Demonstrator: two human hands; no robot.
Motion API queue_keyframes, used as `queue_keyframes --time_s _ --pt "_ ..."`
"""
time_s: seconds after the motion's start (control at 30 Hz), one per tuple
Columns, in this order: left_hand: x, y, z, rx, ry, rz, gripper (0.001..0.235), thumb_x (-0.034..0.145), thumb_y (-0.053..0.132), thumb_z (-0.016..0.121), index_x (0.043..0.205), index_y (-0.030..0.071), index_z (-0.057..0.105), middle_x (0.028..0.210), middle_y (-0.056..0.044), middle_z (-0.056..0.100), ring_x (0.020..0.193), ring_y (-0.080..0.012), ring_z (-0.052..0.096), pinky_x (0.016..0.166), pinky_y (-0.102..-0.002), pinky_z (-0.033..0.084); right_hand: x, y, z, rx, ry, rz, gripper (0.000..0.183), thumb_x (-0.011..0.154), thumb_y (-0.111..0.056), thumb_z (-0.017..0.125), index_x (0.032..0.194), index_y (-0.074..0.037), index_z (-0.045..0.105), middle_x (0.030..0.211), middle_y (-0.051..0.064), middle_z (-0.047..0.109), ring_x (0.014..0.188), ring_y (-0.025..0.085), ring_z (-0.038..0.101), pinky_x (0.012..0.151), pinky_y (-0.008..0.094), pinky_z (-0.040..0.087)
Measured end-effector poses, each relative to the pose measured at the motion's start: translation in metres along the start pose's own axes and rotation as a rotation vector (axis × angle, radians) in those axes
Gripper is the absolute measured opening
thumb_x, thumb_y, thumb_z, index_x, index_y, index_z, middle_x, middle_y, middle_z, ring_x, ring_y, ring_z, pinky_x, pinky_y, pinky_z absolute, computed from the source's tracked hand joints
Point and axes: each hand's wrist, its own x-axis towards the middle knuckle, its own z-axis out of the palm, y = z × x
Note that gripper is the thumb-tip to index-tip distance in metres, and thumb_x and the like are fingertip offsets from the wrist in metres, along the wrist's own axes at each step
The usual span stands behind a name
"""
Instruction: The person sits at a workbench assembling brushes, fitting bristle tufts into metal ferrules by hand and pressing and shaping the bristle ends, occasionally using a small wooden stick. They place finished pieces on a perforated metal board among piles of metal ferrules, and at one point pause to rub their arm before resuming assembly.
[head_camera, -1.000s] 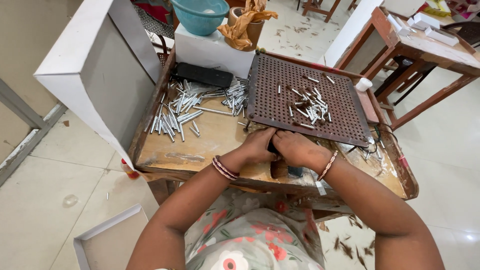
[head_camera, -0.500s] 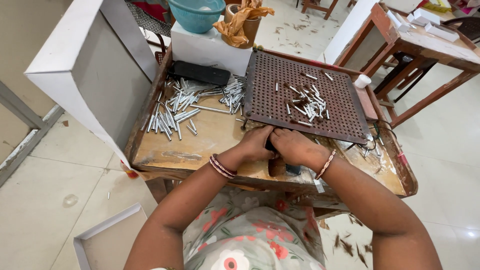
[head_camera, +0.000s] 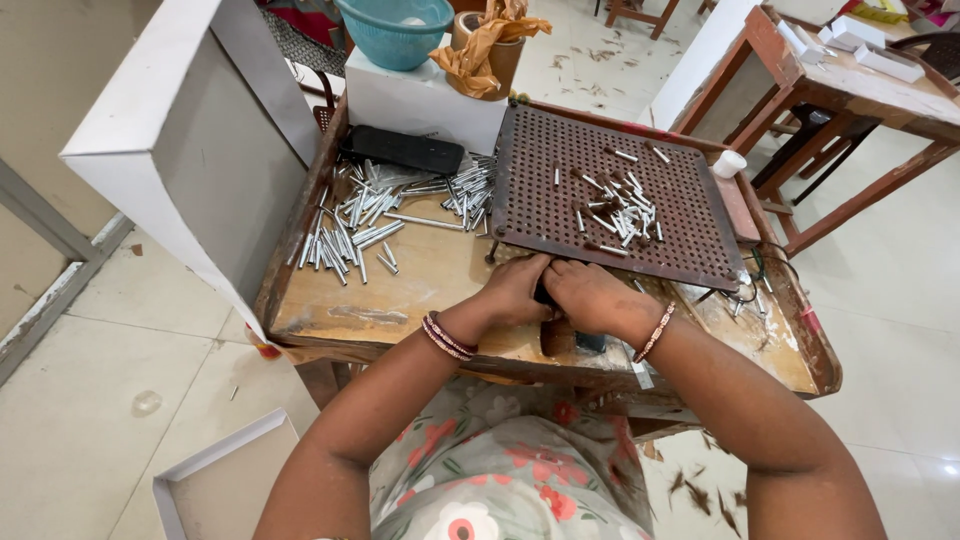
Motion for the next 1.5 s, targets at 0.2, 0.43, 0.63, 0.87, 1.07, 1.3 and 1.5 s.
queue_keyframes --time_s 0.2,0.43,0.63,0.87,1.07,1.3,1.5 --pt "0.002 -0.005 0.003 -0.001 0.011 -0.005 0.093 0.06 0.033 0.09 0.139 0.011 0.046 0.129 -0.019 0.065 0.121 -0.0408 0.06 0.101 -0.047 0.048 0.002 -0.001 0.001 -0.001 -0.008 0.004 0.036 0.079 -0.014 0.076 0.109 0.001 0.064 0.119 0.019 0.063 0.115 0.037 0.06 0.096 0.045 0.049" --pt "0.0 -0.008 0.006 0.003 0.013 -0.003 0.085 0.064 0.035 0.089 0.134 0.01 0.05 0.127 -0.018 0.067 0.12 -0.0409 0.061 0.1 -0.046 0.049 -0.001 -0.005 -0.003 -0.011 -0.007 0.022 0.04 0.076 -0.016 0.078 0.109 0.001 0.063 0.119 0.018 0.062 0.115 0.035 0.06 0.096 0.044 0.049" --pt "-0.008 0.004 -0.003 -0.168 0.031 -0.06 0.081 0.07 0.026 0.086 0.138 0.005 0.048 0.129 -0.019 0.066 0.121 -0.0359 0.062 0.101 -0.042 0.05 -0.021 -0.003 -0.015 0.093 0.099 0.003 0.046 0.078 -0.007 0.072 0.121 0.003 0.058 0.122 0.02 0.061 0.116 0.038 0.059 0.097 0.045 0.048" --pt "-0.034 0.033 0.026 -1.058 0.342 -0.203 0.078 0.1 0.024 0.065 0.157 -0.009 0.023 0.164 -0.017 0.033 0.152 -0.0245 0.033 0.123 -0.035 0.029 -0.088 -0.007 -0.032 0.362 0.385 -0.033 0.058 0.087 -0.004 0.068 0.14 0.006 0.047 0.137 0.029 0.056 0.123 0.047 0.055 0.101 0.047 0.047" --pt "-0.023 0.041 0.055 -1.13 0.389 -0.234 0.085 0.105 0.045 0.048 0.16 -0.007 0.011 0.171 -0.016 0.017 0.158 -0.0221 0.017 0.126 -0.035 0.015 -0.129 -0.026 0.008 0.508 0.483 0.165 0.047 0.092 -0.004 0.065 0.138 0.0 0.053 0.127 0.026 0.064 0.111 0.047 0.063 0.092 0.048 0.053" --pt "-0.027 0.059 0.05 -1.041 0.441 -0.224 0.08 0.107 0.046 0.041 0.161 -0.008 0.016 0.17 -0.019 0.022 0.157 -0.0244 0.02 0.126 -0.035 0.016 -0.105 -0.026 0.048 0.732 0.724 0.275 0.04 0.101 -0.01 0.061 0.14 0.0 0.054 0.13 0.021 0.066 0.104 0.032 0.07 0.089 0.039 0.057" --pt "-0.033 0.053 0.063 -1.037 0.407 -0.179 0.077 0.109 0.046 0.031 0.163 -0.006 0.009 0.173 -0.017 0.011 0.16 -0.0244 0.01 0.128 -0.035 0.009 -0.067 -0.02 0.083 1.958 0.978 0.119 0.036 0.113 -0.031 0.044 0.138 -0.006 0.054 0.142 0.003 0.059 0.135 0.013 0.052 0.119 0.032 0.038"
